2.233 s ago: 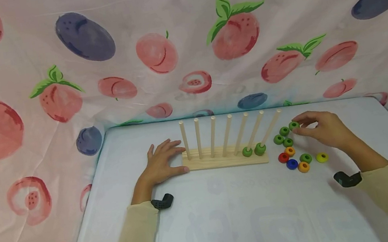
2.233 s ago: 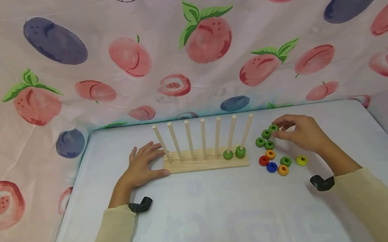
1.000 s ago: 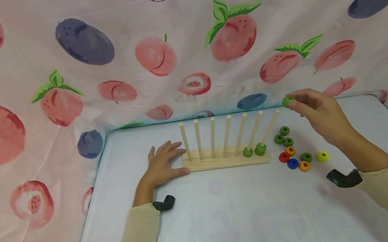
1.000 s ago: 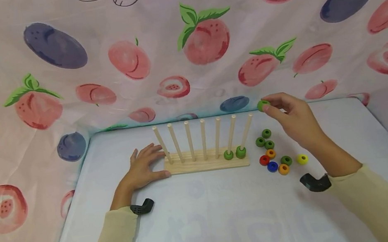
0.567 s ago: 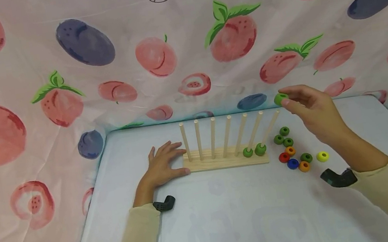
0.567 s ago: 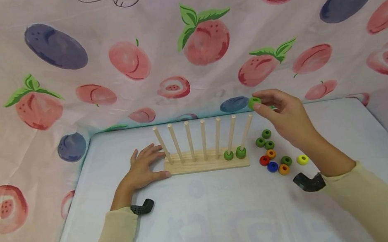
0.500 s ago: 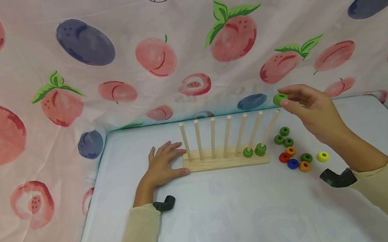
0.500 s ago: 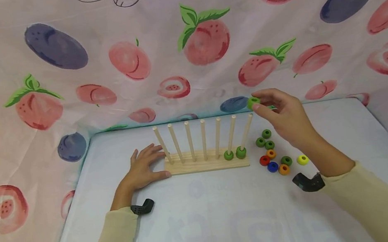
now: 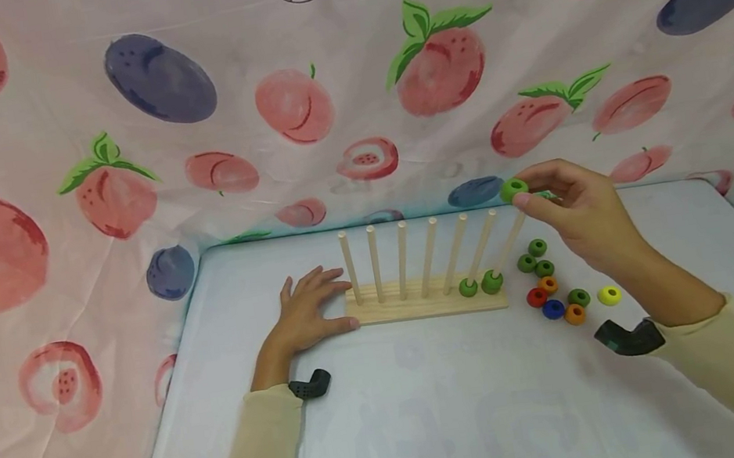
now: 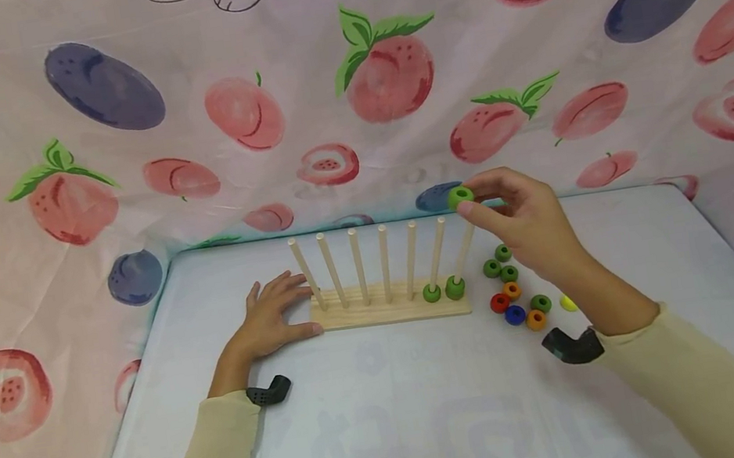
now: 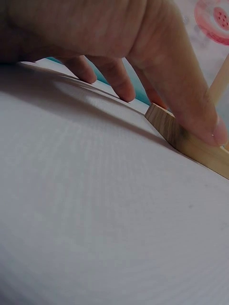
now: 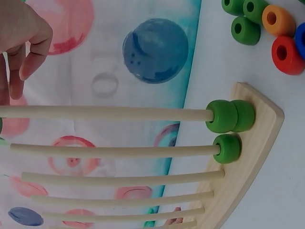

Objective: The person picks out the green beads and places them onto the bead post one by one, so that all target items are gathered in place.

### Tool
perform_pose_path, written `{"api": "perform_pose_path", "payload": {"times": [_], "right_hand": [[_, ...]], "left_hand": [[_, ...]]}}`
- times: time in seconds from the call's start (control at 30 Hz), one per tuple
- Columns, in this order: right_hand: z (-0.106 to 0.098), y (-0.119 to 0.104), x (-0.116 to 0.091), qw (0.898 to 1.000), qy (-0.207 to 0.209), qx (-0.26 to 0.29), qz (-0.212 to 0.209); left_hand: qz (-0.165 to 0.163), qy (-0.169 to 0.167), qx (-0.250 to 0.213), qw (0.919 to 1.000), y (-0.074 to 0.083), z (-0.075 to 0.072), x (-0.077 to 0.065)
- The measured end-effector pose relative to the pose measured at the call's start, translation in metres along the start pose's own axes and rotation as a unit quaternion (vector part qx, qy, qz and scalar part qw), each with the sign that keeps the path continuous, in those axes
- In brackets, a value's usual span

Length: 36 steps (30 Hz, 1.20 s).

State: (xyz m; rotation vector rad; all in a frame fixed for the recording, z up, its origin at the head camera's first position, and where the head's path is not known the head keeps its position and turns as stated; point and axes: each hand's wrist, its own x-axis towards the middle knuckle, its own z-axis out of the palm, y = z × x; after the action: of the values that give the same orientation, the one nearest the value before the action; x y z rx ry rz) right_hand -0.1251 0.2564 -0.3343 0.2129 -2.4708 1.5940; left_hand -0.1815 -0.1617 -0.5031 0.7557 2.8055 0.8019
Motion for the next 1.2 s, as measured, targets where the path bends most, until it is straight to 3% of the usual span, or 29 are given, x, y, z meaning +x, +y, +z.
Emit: {"api": "perform_pose_path", "payload": {"times": [0.5, 1.2], "right_hand": [[0.008, -0.002, 0.001, 0.999, -0.025, 0.027, -0.023], [0.015, 0.001, -0.002, 0.999, -0.040, 0.011, 0.006]], "left_hand": [[-0.006, -0.005, 0.000, 1.0000, -0.001, 0.001, 0.001], [-0.005, -0.002, 0.002, 1.0000, -0.001, 0.001, 0.000]]}}
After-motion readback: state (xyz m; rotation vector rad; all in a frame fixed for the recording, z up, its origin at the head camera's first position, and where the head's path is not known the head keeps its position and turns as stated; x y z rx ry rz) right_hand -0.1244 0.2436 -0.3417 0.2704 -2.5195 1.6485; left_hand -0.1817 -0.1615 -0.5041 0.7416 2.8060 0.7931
